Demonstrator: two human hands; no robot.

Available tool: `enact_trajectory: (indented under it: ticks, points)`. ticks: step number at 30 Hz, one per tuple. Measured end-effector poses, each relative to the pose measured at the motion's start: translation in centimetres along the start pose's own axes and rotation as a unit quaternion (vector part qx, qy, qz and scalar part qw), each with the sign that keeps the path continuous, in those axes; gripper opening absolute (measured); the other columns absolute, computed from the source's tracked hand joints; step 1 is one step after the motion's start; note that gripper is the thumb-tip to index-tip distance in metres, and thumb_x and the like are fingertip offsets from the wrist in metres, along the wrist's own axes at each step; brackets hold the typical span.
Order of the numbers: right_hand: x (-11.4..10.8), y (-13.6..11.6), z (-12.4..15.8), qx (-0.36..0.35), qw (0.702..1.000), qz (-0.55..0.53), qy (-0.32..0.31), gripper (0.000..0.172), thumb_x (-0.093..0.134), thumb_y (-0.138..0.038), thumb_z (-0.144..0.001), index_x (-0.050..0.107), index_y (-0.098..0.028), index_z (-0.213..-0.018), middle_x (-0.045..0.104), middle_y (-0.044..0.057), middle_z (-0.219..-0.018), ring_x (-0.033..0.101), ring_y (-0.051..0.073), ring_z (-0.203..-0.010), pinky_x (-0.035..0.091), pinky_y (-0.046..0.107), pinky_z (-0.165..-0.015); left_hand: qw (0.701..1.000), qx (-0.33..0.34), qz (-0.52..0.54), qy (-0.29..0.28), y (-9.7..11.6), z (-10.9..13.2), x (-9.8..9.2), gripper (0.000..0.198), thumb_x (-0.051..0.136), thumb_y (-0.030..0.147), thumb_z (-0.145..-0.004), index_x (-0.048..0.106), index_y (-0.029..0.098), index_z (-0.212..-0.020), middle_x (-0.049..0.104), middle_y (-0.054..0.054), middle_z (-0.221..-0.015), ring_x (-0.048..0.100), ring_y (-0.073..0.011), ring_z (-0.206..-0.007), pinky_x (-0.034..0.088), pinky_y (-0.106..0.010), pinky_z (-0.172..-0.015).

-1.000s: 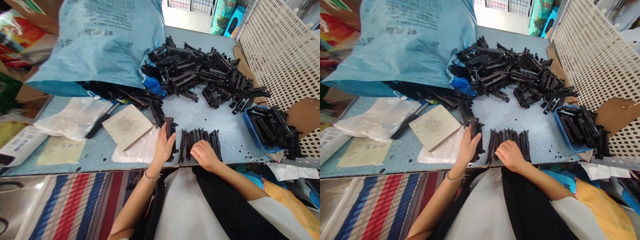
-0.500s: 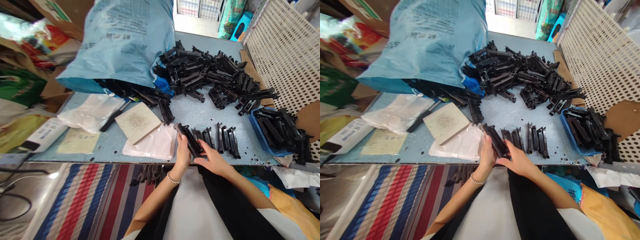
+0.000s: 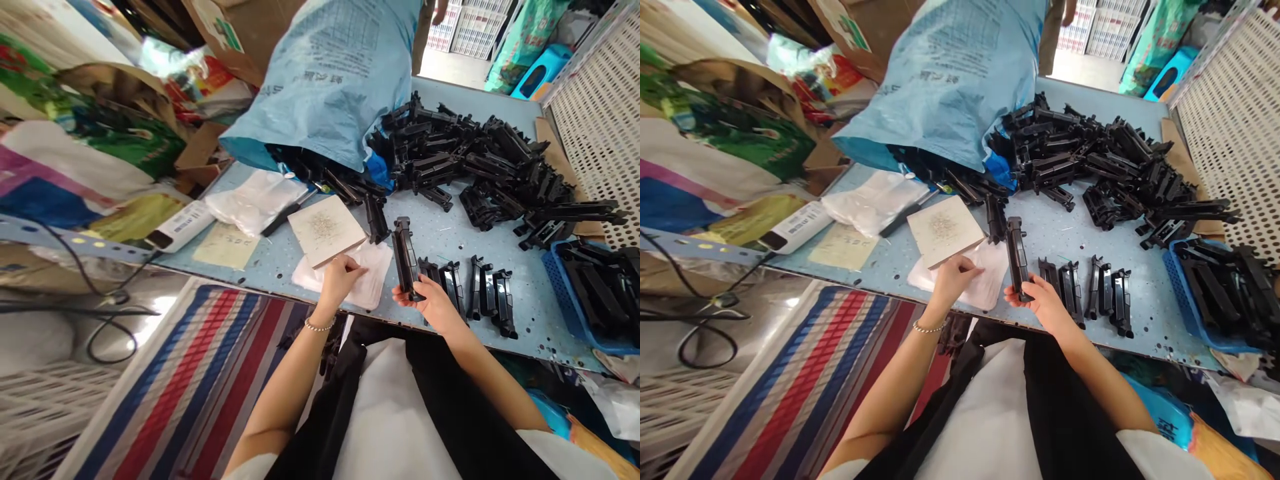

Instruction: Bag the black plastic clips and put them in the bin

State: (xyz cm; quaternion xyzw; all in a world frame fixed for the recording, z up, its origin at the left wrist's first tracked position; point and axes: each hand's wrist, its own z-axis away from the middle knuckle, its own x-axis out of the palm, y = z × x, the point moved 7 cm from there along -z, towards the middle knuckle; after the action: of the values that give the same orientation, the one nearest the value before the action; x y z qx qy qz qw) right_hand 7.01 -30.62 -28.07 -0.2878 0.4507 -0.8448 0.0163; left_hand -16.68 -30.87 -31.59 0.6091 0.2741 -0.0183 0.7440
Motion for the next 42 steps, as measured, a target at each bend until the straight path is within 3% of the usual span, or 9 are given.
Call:
enact_trajectory:
  ticks: [8, 13, 17, 22, 27, 32, 37, 40, 42]
  points:
    - [5.6, 0.7, -4.6, 0.042, 0.988, -0.125, -0.076, 0.039, 0.074, -0.049, -0.078, 0.074, -0.014, -0.095, 0.08, 0.01, -0.096, 0.075, 0.026, -0.1, 0.058, 0.038, -0.095, 0.973, -0.1, 0.206, -0.042, -0.9, 2.5, -1.3, 0.035, 0.082, 0.043, -0.066, 0.07, 0.014, -0.082, 0.071, -0.002, -0.073, 0.061, -0.0134, -0.064, 0.046, -0.026, -0.064]
    - [6.1, 1.1, -6.0, -0.013, 0.998, -0.062, -0.015, 0.032, 0.08, -0.043, -0.072, 0.071, -0.019, -0.091, 0.079, 0.004, -0.088, 0.076, 0.025, -0.095, 0.057, 0.04, -0.098, 0.965, -0.085, 0.246, 0.026, -1.6, 3.0, -1.5, 0.035, 0.08, 0.036, -0.068, 0.051, 0.02, -0.079, 0.072, -0.002, -0.075, 0.069, -0.0163, -0.067, 0.053, -0.028, -0.067]
    - [6.1, 2.2, -6.1, 0.023, 0.998, -0.055, -0.025, 0.037, 0.076, -0.049, -0.075, 0.07, -0.019, -0.095, 0.079, 0.008, -0.095, 0.075, 0.027, -0.099, 0.057, 0.042, -0.096, 0.995, 0.055, 0.079, 0.027, 0.4, 3.4, -3.0, 0.01, 0.057, 0.023, -0.086, 0.06, 0.02, -0.077, 0.076, -0.008, -0.093, 0.073, -0.0207, -0.088, 0.059, -0.037, -0.082]
    - [2.9, 2.1, -3.3, 0.005, 1.0, 0.009, 0.01, 0.036, 0.074, -0.049, -0.074, 0.066, -0.02, -0.093, 0.076, 0.006, -0.086, 0.074, 0.022, -0.081, 0.057, 0.035, -0.079, 0.956, 0.185, -0.228, -0.018, 2.5, 3.6, -4.7, 0.038, 0.043, 0.008, -0.088, 0.076, 0.017, -0.104, 0.073, -0.015, -0.121, 0.067, -0.0298, -0.115, 0.057, -0.048, -0.099]
    - [3.0, 6.4, 2.2, 0.246, 0.95, -0.059, -0.183, 0.045, 0.055, -0.055, -0.082, 0.068, -0.014, -0.096, 0.073, 0.008, -0.074, 0.059, 0.015, -0.049, 0.043, 0.027, -0.049, 0.957, 0.212, -0.196, -0.034, 3.5, 3.9, -4.5, 0.046, 0.04, 0.013, -0.097, 0.064, 0.018, -0.136, 0.063, -0.012, -0.142, 0.062, -0.0243, -0.13, 0.053, -0.04, -0.111]
    - [3.5, 9.1, 2.0, 0.349, 0.915, -0.14, -0.146, 0.041, 0.046, -0.047, -0.088, 0.068, -0.014, -0.094, 0.069, 0.007, -0.068, 0.055, 0.015, -0.054, 0.035, 0.022, -0.046, 0.948, 0.238, -0.208, 0.023, 4.2, 6.6, -4.9, 0.059, 0.035, 0.008, -0.098, 0.046, 0.018, -0.155, 0.052, -0.015, -0.153, 0.051, -0.0254, -0.143, 0.045, -0.042, -0.12]
    - [4.4, 8.9, 0.1, 0.308, 0.938, -0.049, -0.149, 0.043, 0.053, -0.058, -0.083, 0.064, -0.017, -0.083, 0.062, 0.003, -0.062, 0.049, 0.013, -0.048, 0.036, 0.023, -0.046, 0.927, 0.303, -0.22, 0.023, 5.3, 10.2, -3.3, 0.069, 0.034, 0.004, -0.099, 0.027, 0.024, -0.164, 0.049, -0.015, -0.156, 0.051, -0.0259, -0.144, 0.047, -0.041, -0.118]
    - [4.3, 6.9, -0.7, 0.145, 0.976, 0.141, -0.083, 0.042, 0.057, -0.062, -0.085, 0.06, -0.02, -0.08, 0.058, 0.0, -0.062, 0.048, 0.013, -0.051, 0.039, 0.026, -0.05, 0.91, 0.369, -0.164, -0.095, 6.9, 12.3, 0.1, 0.076, 0.033, 0.001, -0.097, 0.016, 0.027, -0.166, 0.048, -0.015, -0.157, 0.052, -0.0238, -0.143, 0.05, -0.04, -0.116]
    - [5.0, 4.6, 0.1, 0.023, 0.951, 0.304, -0.056, 0.037, 0.065, -0.057, -0.085, 0.064, -0.021, -0.093, 0.062, 0.0, -0.072, 0.053, 0.016, -0.061, 0.044, 0.028, -0.058, 0.909, 0.369, -0.138, -0.136, 7.8, 13.4, 0.8, 0.077, 0.038, 0.003, -0.096, 0.014, 0.025, -0.167, 0.047, -0.017, -0.158, 0.05, -0.0264, -0.145, 0.05, -0.043, -0.115]
